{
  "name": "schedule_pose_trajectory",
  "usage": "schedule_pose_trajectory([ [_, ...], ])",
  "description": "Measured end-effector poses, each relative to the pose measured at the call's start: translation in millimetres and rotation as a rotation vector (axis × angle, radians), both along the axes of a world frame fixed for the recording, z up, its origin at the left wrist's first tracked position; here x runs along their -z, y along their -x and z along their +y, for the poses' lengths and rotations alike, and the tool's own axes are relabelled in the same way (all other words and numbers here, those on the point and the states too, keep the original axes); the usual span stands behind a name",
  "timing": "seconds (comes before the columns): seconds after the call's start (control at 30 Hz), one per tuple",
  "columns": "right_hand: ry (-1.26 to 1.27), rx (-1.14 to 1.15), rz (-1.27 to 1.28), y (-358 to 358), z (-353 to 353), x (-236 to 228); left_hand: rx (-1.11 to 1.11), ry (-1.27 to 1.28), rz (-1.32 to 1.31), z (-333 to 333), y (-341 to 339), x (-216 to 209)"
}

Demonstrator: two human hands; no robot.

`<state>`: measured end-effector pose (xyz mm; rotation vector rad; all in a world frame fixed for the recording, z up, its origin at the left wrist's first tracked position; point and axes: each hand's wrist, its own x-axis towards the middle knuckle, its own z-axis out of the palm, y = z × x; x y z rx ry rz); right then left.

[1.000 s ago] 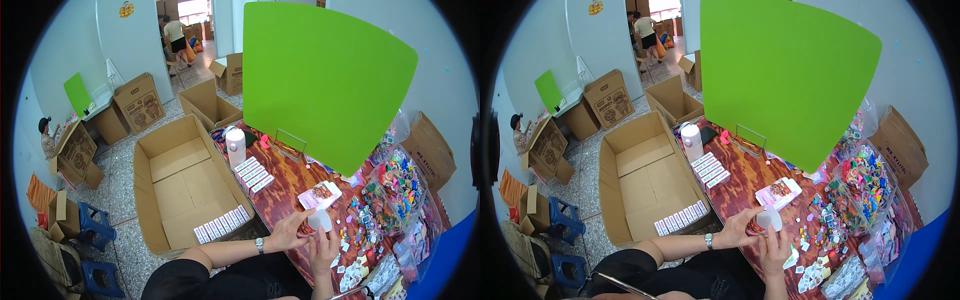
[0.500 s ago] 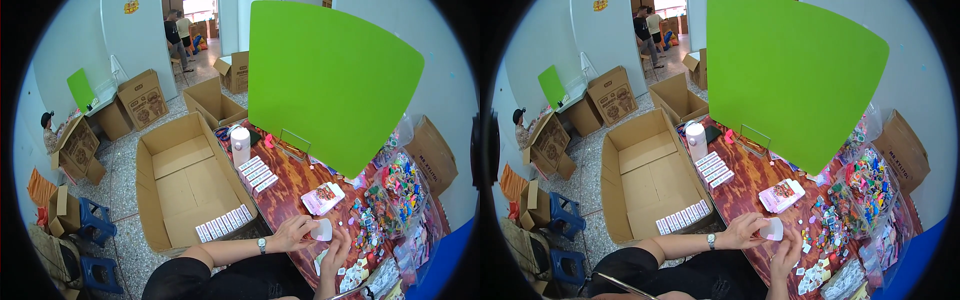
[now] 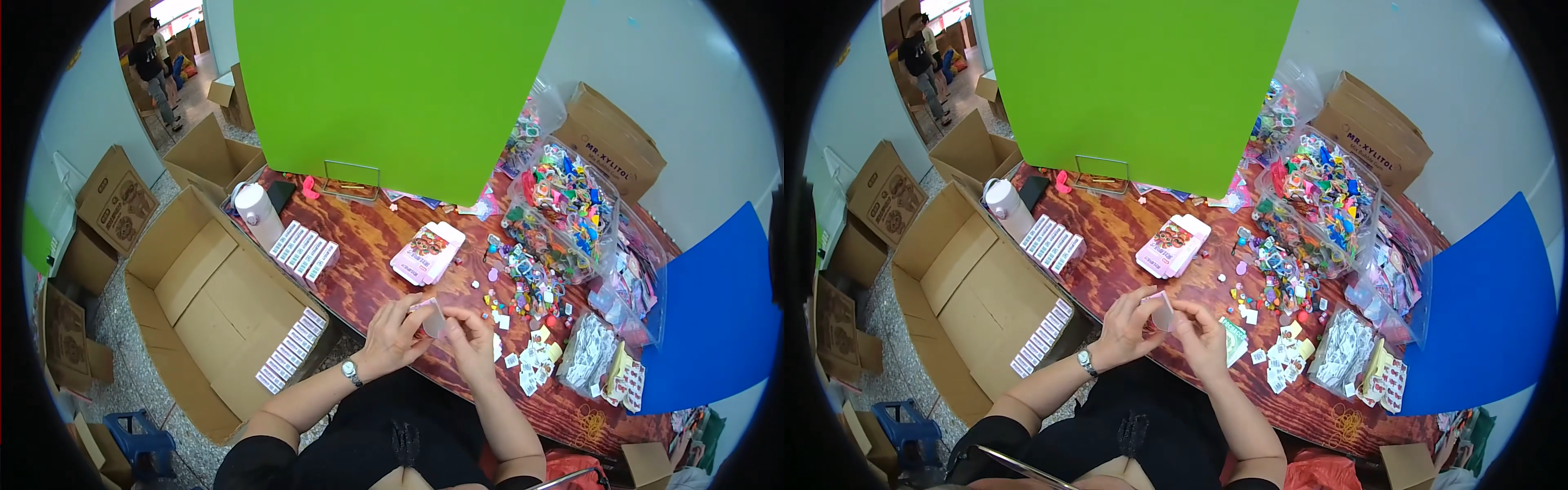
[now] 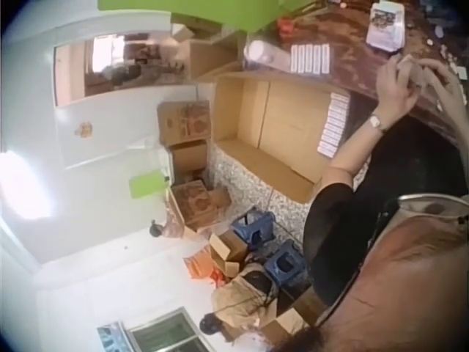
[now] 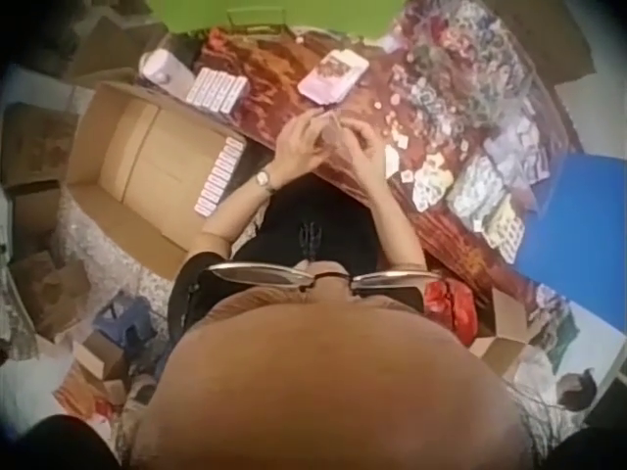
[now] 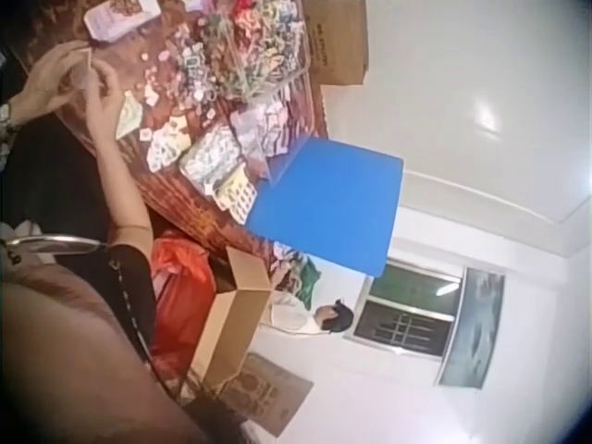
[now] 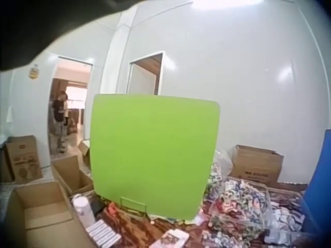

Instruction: Packaging small toy components into plastic containers.

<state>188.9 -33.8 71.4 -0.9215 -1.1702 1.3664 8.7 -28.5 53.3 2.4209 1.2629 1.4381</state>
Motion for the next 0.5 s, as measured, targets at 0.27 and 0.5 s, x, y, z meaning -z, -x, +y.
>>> schedule_pose_trajectory([
  [0.27,-0.452,0.157,-0.647,7.4,-8.1,-29.9,-0.087,0.03,0.02,-8.0,-1.6,-1.0],
  [0.5,-0.638,0.183,-0.752,8.6,-6.0,-27.8,-0.129,-0.089,0.21,-7.7,-0.3,2.6],
])
